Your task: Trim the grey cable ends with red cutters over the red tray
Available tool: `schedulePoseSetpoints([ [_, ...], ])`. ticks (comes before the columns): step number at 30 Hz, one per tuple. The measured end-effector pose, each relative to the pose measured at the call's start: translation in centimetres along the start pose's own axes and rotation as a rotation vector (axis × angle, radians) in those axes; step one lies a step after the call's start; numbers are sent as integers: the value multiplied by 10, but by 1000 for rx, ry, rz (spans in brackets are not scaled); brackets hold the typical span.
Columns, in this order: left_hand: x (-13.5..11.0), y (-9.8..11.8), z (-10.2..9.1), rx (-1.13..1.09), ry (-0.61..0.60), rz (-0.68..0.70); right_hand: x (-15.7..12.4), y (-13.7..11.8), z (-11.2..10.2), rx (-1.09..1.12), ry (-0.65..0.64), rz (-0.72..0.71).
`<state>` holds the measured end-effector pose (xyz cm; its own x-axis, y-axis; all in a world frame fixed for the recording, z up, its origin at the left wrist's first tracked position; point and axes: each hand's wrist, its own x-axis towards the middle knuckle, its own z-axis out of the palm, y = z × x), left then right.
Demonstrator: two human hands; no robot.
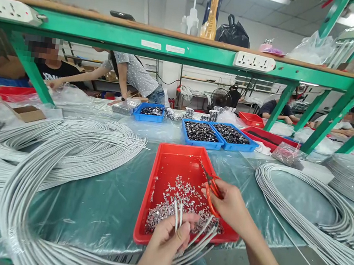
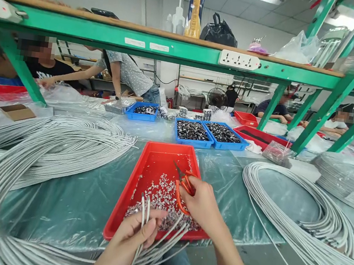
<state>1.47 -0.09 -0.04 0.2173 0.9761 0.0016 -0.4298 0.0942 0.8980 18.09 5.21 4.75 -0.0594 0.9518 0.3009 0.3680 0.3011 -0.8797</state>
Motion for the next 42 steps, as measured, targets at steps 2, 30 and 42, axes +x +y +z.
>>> schedulePoseSetpoints([
  [2, 1, 1, -1, -147, -17, -41, -6, -5, -8, 6, -89, -5],
  [30, -10, 21, 12, 220, 149, 9, -110, 6, -28, -397, -331, 17],
  [42, -10, 21, 9, 479, 182, 221, -95, -35, -14, -478, -354, 96],
])
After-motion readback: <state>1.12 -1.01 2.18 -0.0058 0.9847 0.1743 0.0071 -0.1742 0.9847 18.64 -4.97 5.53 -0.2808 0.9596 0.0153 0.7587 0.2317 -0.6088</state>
